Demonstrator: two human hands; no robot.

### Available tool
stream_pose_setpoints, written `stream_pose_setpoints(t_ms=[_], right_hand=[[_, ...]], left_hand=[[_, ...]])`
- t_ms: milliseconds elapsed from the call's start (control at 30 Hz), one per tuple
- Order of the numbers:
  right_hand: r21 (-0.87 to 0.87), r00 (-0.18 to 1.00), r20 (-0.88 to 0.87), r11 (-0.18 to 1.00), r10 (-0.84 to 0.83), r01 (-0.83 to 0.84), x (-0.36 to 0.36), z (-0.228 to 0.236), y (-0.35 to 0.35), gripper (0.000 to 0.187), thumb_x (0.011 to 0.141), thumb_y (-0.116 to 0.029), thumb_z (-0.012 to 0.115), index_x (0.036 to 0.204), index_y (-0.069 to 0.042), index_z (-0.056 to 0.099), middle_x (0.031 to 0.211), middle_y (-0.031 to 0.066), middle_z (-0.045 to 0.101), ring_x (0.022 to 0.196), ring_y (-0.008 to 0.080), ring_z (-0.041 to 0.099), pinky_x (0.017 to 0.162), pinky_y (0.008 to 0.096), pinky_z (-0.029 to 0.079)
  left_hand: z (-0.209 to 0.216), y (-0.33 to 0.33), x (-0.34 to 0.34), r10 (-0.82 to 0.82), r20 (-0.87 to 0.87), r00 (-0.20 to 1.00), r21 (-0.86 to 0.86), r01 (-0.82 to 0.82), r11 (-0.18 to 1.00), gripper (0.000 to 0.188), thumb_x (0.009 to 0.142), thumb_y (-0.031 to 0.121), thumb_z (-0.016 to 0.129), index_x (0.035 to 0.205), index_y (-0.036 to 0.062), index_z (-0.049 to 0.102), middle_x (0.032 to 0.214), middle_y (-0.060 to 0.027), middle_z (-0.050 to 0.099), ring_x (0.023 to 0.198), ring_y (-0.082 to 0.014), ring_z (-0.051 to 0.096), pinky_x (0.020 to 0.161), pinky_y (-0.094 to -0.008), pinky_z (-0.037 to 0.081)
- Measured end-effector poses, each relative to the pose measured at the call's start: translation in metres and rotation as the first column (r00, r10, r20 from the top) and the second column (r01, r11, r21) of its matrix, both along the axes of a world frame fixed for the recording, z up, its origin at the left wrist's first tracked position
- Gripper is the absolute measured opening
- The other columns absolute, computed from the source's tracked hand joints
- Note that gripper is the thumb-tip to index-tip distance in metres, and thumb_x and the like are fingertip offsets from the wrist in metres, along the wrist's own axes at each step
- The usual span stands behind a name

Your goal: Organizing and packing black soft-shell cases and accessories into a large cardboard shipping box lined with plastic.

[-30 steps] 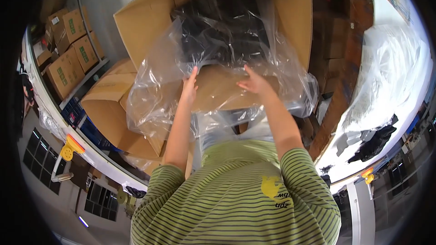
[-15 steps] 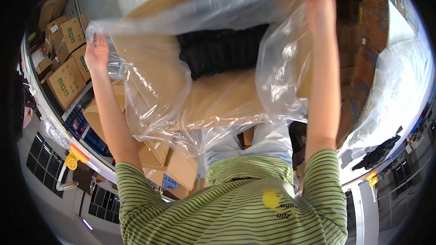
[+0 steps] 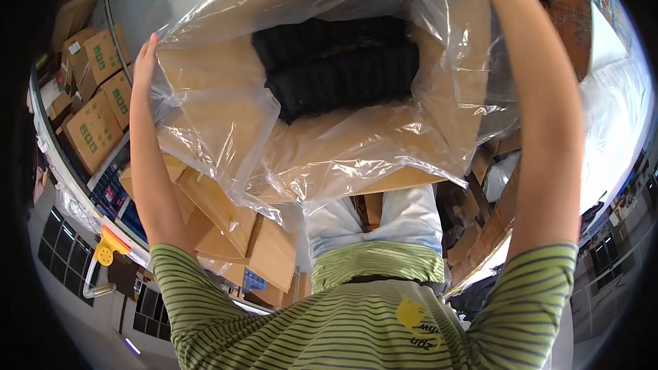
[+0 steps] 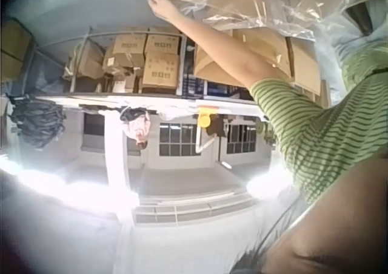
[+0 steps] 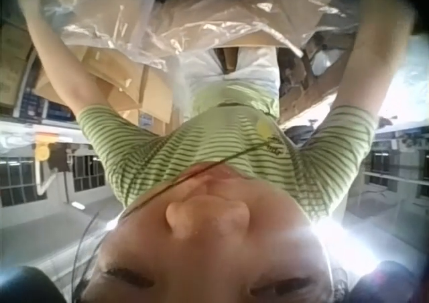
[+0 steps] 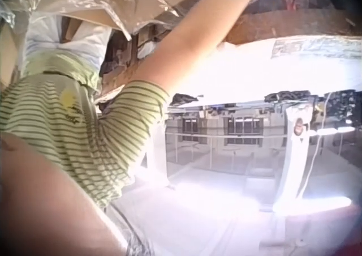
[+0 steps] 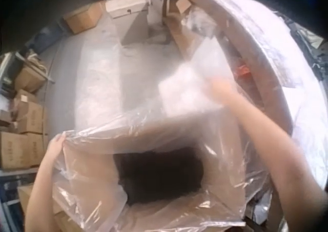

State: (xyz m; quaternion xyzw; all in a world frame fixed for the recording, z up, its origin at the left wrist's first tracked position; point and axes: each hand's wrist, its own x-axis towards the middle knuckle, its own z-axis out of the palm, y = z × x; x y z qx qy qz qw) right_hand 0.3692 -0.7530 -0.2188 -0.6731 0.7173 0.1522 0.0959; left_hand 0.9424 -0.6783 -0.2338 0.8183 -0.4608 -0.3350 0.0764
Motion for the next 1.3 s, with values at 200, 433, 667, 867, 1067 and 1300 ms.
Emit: stream_pose_setpoints(t_ms=[200,433,667,867,1067,1300], right_hand=[[-0.302,0.683,0.685,0.952,0.254,-0.051,0.098,0.053,0.207,0.008,0.075,-0.007,0.061,0.082,-0.004,0.059,0.079,0.0105,0.059,0.076,0.0293,0.058,0.069,0.037,0.045],[0.592,0.731,0.443,0.781,-0.52,0.197,0.036,0.053,0.441,0.051,0.08,-0.036,0.066,0.119,-0.005,0.055,0.104,0.0136,0.059,0.092,0.0273,0.058,0.083,0.036,0.045],[0.457,-0.118,0.354,0.061,-0.928,0.887,0.013,0.018,0.48,0.047,0.079,-0.036,0.07,0.106,-0.004,0.047,0.085,0.0033,0.054,0.061,0.0114,0.051,0.053,0.0279,0.045],[0.424,-0.575,0.554,-0.39,-0.602,0.817,0.021,0.004,0.48,0.038,0.082,-0.036,0.068,0.093,-0.006,0.048,0.057,-0.002,0.038,0.047,0.0098,0.039,0.051,0.0269,0.047],[0.605,-0.589,0.629,-0.157,-0.508,0.781,-0.011,0.003,0.511,0.023,0.09,-0.034,0.058,0.088,-0.013,0.051,0.059,-0.0058,0.034,0.053,0.0065,0.038,0.057,0.0245,0.043],[0.702,-0.8,0.504,-0.385,-0.326,0.599,-0.053,-0.049,0.546,0.017,0.092,-0.029,0.053,0.085,-0.013,0.05,0.067,-0.004,0.042,0.063,0.0104,0.043,0.067,0.0257,0.041]], left_hand=[[0.087,0.13,-0.137,-0.498,-0.106,0.861,-0.121,0.486,0.865,0.024,0.082,0.022,0.062,0.098,0.0033,0.058,0.104,-0.0139,0.06,0.099,-0.03,0.057,0.087,-0.0386,0.042],[0.102,0.344,-0.078,-0.465,-0.523,0.714,0.539,0.7,0.469,0.058,0.078,0.047,0.065,0.115,0.0031,0.056,0.105,-0.0155,0.063,0.095,-0.0299,0.061,0.083,-0.0355,0.047],[0.044,0.409,-0.02,0.77,-0.142,0.622,0.686,-0.499,0.529,0.074,0.084,0.061,0.049,0.132,0.0065,0.039,0.134,-0.0122,0.044,0.113,-0.0319,0.052,0.094,-0.0473,0.041],[-0.007,0.411,-0.019,0.872,-0.479,0.107,0.564,-0.723,0.399,0.05,0.094,0.042,0.041,0.128,0.0051,0.043,0.12,-0.0116,0.056,0.11,-0.0286,0.053,0.093,-0.0482,0.044],[-0.033,0.411,-0.013,0.861,-0.475,0.182,0.62,-0.625,0.474,0.042,0.093,0.028,0.047,0.127,0.0043,0.046,0.12,-0.0114,0.056,0.107,-0.0275,0.056,0.09,-0.0433,0.048],[-0.058,0.404,-0.001,0.854,-0.479,0.203,0.614,-0.617,0.491,0.039,0.089,0.025,0.054,0.12,0.0009,0.051,0.114,-0.0122,0.058,0.103,-0.0239,0.057,0.086,-0.0381,0.049]])
